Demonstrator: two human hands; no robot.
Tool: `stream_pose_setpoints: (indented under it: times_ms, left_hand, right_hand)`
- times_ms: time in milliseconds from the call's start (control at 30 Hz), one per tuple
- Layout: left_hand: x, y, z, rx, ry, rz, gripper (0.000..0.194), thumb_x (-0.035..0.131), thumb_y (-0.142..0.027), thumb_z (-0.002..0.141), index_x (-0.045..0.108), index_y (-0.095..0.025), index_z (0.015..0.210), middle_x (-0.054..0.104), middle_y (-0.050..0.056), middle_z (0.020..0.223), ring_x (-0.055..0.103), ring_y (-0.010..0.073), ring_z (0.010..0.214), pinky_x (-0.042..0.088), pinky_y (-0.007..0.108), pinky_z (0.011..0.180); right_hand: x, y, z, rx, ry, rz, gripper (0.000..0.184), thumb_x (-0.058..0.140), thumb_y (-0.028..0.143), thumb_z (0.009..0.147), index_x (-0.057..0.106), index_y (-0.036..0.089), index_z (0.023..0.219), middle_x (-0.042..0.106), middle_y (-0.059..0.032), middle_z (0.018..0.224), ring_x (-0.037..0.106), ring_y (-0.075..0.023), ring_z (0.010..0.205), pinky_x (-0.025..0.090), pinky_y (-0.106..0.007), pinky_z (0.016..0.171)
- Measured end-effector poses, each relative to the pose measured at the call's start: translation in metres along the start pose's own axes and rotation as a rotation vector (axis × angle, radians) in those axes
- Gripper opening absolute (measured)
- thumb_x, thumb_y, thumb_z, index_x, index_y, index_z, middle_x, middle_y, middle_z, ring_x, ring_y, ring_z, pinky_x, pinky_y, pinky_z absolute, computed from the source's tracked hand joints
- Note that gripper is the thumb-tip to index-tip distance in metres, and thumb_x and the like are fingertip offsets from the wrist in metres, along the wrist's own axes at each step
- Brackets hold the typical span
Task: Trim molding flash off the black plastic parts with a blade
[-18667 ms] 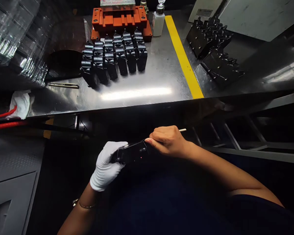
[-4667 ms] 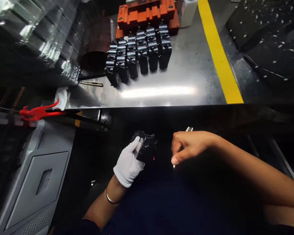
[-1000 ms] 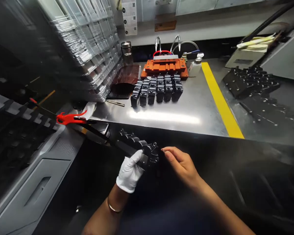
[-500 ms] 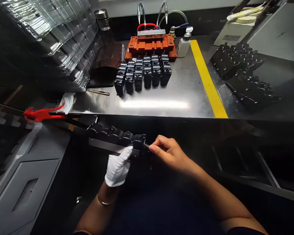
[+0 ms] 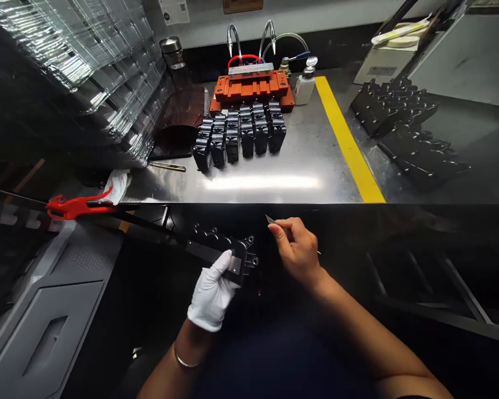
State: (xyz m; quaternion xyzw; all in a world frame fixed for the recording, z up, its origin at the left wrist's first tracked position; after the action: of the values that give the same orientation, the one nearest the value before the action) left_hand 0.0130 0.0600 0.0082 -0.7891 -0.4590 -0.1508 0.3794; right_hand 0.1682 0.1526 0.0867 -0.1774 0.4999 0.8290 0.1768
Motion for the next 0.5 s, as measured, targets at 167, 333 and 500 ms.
stream_pose_setpoints:
  times_ms: [167,333,500]
  left_hand:
    - [-0.009,-0.016,0.000,0.109,-0.124,0.102,0.010,0.067,-0.011,0.079,0.074,-0.017,0.082,0.077,0.003,0.090,0.073,0.0160,0.083,0.059,0.016,0.062]
    - [-0.006,-0.024,-0.006,0.200,-0.111,0.269,0.013,0.078,-0.022,0.071,0.075,-0.018,0.083,0.077,0.003,0.089,0.073,0.0196,0.079,0.059,0.020,0.053]
    - [-0.012,-0.025,-0.008,0.251,-0.162,0.333,0.024,0.082,-0.025,0.065,0.074,-0.017,0.086,0.076,0.002,0.090,0.072,0.0201,0.081,0.058,0.019,0.049]
  right_hand:
    - [0.011,0.013,0.000,-0.091,0.276,0.101,0.014,0.051,0.028,0.093,0.062,0.019,0.089,0.063,-0.0008,0.070,0.056,-0.0120,0.059,0.045,-0.024,0.056]
    - [0.018,0.027,-0.010,-0.220,0.376,-0.065,0.028,0.044,0.028,0.097,0.065,0.017,0.082,0.067,-0.0036,0.070,0.060,-0.0129,0.064,0.043,-0.025,0.062]
    - [0.018,0.025,-0.013,-0.181,0.382,-0.109,0.037,0.047,0.035,0.097,0.066,0.016,0.071,0.068,-0.0032,0.067,0.060,-0.0108,0.060,0.041,-0.022,0.059]
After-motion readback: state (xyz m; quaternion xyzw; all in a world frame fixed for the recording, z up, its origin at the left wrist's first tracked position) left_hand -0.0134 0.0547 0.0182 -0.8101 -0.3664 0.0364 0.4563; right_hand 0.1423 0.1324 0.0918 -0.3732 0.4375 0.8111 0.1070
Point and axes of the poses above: each hand's wrist, its own z-axis towards the middle knuckle, its own x-axis out of the palm, y = z × x, the point moved 9 cm from there along z, towards the middle knuckle
